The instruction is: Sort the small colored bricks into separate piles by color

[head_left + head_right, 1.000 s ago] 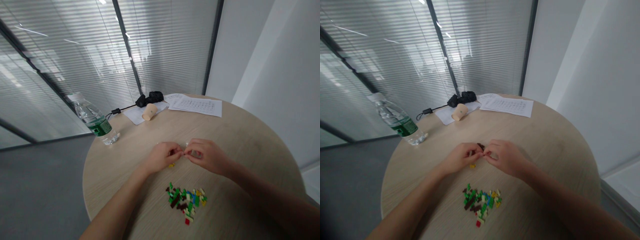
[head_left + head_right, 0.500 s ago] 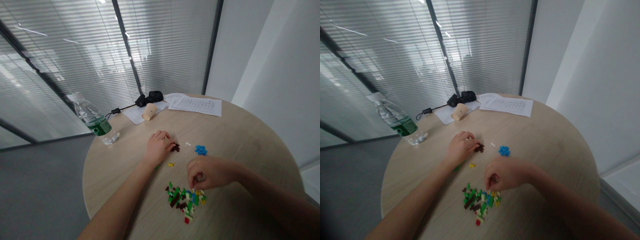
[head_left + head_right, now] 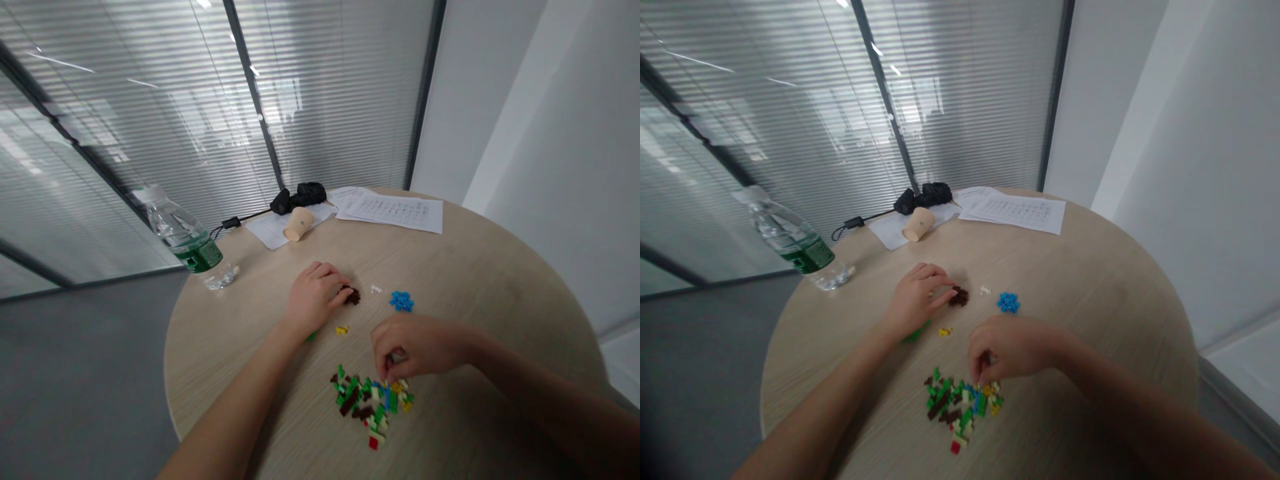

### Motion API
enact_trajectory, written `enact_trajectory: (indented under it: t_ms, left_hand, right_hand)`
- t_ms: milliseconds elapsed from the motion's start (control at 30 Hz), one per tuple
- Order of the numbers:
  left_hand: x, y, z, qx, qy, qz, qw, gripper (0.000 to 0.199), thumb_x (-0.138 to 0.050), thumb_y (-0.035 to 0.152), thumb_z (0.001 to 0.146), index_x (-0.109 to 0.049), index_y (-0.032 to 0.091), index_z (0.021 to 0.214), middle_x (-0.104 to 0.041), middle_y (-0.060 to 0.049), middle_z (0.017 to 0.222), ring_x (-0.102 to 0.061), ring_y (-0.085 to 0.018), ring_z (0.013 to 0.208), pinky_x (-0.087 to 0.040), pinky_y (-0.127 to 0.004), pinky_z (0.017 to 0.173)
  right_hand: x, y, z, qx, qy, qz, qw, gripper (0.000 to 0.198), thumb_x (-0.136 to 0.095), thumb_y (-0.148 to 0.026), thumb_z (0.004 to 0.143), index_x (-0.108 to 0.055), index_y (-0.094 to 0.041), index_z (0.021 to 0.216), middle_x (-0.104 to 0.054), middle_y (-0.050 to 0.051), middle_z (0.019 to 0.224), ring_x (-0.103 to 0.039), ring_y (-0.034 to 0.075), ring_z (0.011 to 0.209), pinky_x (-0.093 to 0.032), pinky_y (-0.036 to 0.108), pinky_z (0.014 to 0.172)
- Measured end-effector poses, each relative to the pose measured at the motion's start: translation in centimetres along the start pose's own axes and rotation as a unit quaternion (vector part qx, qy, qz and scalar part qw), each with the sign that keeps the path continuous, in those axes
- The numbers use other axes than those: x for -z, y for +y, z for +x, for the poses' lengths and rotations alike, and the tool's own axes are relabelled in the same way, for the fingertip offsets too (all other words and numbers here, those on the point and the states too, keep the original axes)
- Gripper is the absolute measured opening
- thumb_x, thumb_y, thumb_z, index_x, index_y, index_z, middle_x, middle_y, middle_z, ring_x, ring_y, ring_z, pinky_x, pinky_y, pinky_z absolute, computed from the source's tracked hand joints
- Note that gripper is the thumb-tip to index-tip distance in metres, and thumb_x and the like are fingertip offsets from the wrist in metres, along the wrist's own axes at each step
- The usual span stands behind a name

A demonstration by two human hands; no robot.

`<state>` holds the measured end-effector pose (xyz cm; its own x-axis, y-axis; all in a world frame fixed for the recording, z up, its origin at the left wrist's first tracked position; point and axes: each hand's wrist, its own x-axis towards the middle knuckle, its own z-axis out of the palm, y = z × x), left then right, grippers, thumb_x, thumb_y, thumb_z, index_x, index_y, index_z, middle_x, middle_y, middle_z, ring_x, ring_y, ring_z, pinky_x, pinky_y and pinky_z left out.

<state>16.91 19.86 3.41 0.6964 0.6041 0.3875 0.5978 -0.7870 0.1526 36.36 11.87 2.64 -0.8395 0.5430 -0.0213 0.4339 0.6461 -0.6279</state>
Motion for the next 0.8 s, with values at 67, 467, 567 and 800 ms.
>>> enact_trajectory:
  t_ms: [67,467,567,800]
  left_hand:
    - [0.3,0.2,0.0,0.011,0.011,-0.038,0.999,0.019,-0.053,0.032,0.085,-0.067,0.02,0.09,-0.06,-0.005,0.089,-0.051,-0.019,0.088,-0.042,-0.033,0.08]
    - [1.5,2.5,0.1,0.019,-0.104,-0.38,0.919,0.013,-0.056,0.023,0.082,-0.065,0.015,0.078,-0.062,-0.003,0.087,-0.056,-0.013,0.08,-0.043,-0.027,0.075]
    - [0.9,2.5,0.2,0.059,-0.116,-0.391,0.911,0.014,-0.056,0.025,0.082,-0.065,0.015,0.077,-0.062,-0.003,0.083,-0.056,-0.013,0.077,-0.044,-0.026,0.071]
    - [1.2,0.8,0.1,0.075,-0.06,-0.195,0.976,0.015,-0.058,0.028,0.081,-0.066,0.017,0.075,-0.061,-0.001,0.076,-0.054,-0.013,0.072,-0.043,-0.025,0.067]
  right_hand:
    - [0.1,-0.1,0.0,-0.002,0.013,-0.012,1.0,0.007,-0.062,-0.014,0.076,-0.069,-0.014,0.076,-0.061,0.001,0.07,-0.053,0.01,0.063,-0.041,0.02,0.062]
    - [1.1,0.3,-0.1,-0.018,0.387,-0.134,0.912,0.013,-0.052,-0.024,0.086,-0.062,-0.017,0.08,-0.06,0.004,0.08,-0.055,0.014,0.078,-0.042,0.025,0.07]
    - [0.9,0.3,0.0,-0.009,0.397,-0.134,0.908,0.016,-0.052,-0.026,0.087,-0.064,-0.018,0.079,-0.061,0.004,0.078,-0.056,0.013,0.075,-0.043,0.025,0.068]
    - [0.9,0.2,0.0,-0.018,0.389,-0.111,0.914,0.016,-0.051,-0.022,0.086,-0.067,-0.018,0.084,-0.063,0.004,0.082,-0.057,0.012,0.072,-0.044,0.023,0.066]
